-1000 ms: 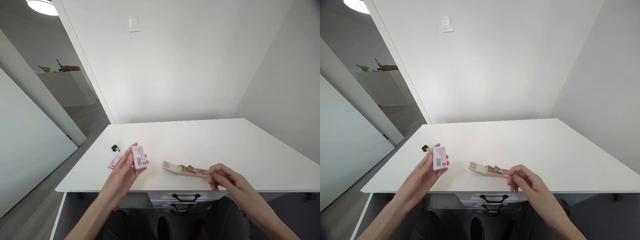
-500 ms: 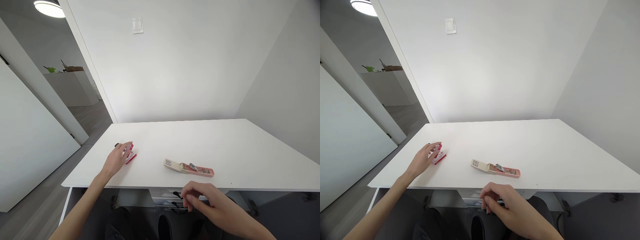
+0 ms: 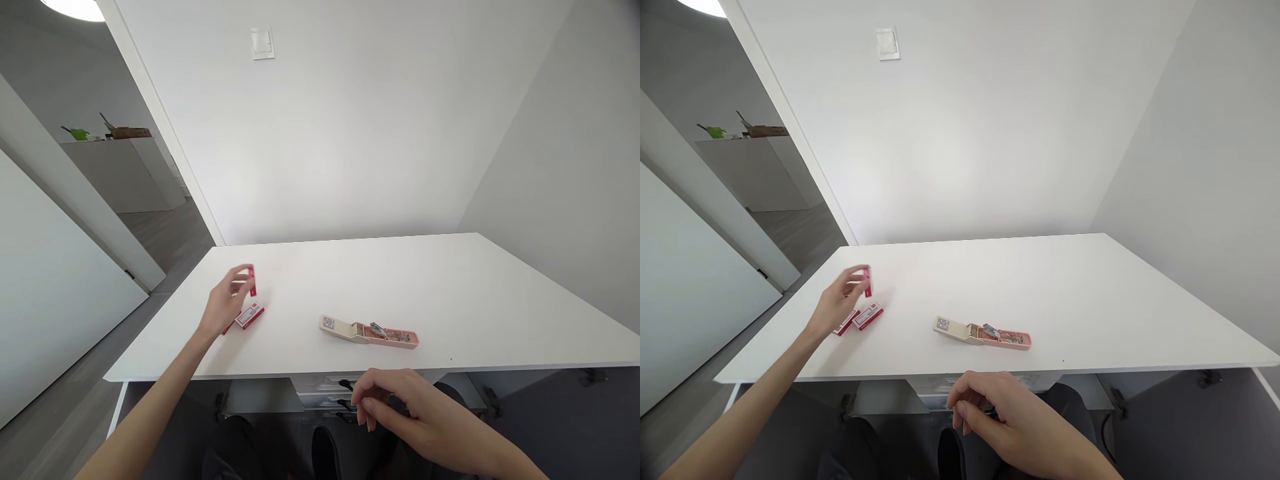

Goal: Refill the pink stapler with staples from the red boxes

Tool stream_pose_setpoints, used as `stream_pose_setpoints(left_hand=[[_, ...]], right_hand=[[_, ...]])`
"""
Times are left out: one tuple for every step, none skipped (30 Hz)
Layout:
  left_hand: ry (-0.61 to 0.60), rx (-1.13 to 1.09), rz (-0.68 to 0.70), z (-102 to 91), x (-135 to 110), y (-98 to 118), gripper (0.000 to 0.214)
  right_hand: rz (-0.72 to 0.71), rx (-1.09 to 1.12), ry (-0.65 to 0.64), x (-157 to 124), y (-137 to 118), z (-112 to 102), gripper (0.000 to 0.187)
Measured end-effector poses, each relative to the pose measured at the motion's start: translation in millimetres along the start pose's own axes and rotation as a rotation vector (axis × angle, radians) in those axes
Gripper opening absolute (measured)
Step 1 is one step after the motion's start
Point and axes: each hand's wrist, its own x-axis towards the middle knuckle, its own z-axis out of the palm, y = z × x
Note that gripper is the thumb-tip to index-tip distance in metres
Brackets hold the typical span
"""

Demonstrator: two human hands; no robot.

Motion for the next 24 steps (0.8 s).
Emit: stream_pose_setpoints(left_hand=[[0.010,0.028,0.000,0.1,1,-1,0.050],[0.007,0.076,0.006,0.5,3,-2,0.049],[-0.008,0.143,0.015,1.3,5,-3,0.047],[-0.041,0.219,0.023,2.6,7,-6,0.045],[-0.087,0.290,0.020,4.2,9,-9,0.045],[-0.133,0.347,0.006,6.0,11,-13,0.045],[-0.169,0.389,-0.008,8.0,13,-16,0.047],[-0.196,0.424,-0.010,10.1,14,-20,0.049],[-0.209,0.456,0.002,12.2,14,-23,0.051],[-0.210,0.488,0.021,14.3,13,-25,0.052],[-0.208,0.523,0.041,16.4,11,-26,0.053],[-0.214,0.556,0.057,18.4,9,-27,0.053],[-0.228,0.580,0.067,20.2,6,-26,0.052],[-0.251,0.594,0.071,21.5,2,-25,0.050],[-0.273,0.598,0.073,21.9,-1,-24,0.048],[-0.287,0.605,0.077,21.1,-4,-21,0.046],[-0.297,0.592,0.081,18.7,-7,-17,0.044],[-0.299,0.536,0.076,14.4,-9,-13,0.044],[-0.295,0.436,0.060,8.3,-11,-7,0.045],[-0.287,0.277,0.034,0.6,-13,0,0.048],[-0.247,0.047,-0.021,-8.0,-16,8,0.052],[-0.180,-0.169,-0.069,-16.7,-19,17,0.056],[-0.093,-0.336,-0.104,-24.7,-23,26,0.058],[-0.018,-0.458,-0.128,-31.0,-27,36,0.060]], right_hand=[[0.001,0.002,0.000,0,1,0,0.021],[0.005,0.005,0.000,0,2,1,0.022],[0.009,0.007,0.000,0,2,1,0.022],[0.012,0.008,0.001,0,3,1,0.022],[0.014,0.007,0.001,0,3,2,0.022],[0.015,0.003,0.000,0,3,2,0.023],[0.014,-0.001,-0.001,-1,3,2,0.022],[0.012,-0.007,-0.002,-1,2,2,0.022],[0.010,-0.013,-0.003,-1,1,2,0.022],[0.012,-0.018,-0.004,-1,1,2,0.022],[0.017,-0.024,-0.004,-1,1,2,0.021],[0.024,-0.030,-0.005,-2,0,2,0.021],[0.031,-0.035,-0.005,-2,0,2,0.022],[0.038,-0.040,-0.006,-2,1,2,0.022],[0.042,-0.045,-0.007,-1,1,2,0.022],[0.043,-0.048,-0.007,-1,2,3,0.022],[0.041,-0.051,-0.008,-1,2,3,0.022],[0.041,-0.053,-0.009,-1,3,3,0.023],[0.042,-0.053,-0.011,-1,3,3,0.023],[0.045,-0.053,-0.014,-1,4,3,0.023],[0.048,-0.051,-0.014,-1,5,4,0.023],[0.052,-0.050,-0.015,-1,6,3,0.023],[0.055,-0.049,-0.015,0,6,3,0.023],[0.055,-0.046,-0.014,0,7,3,0.023]])
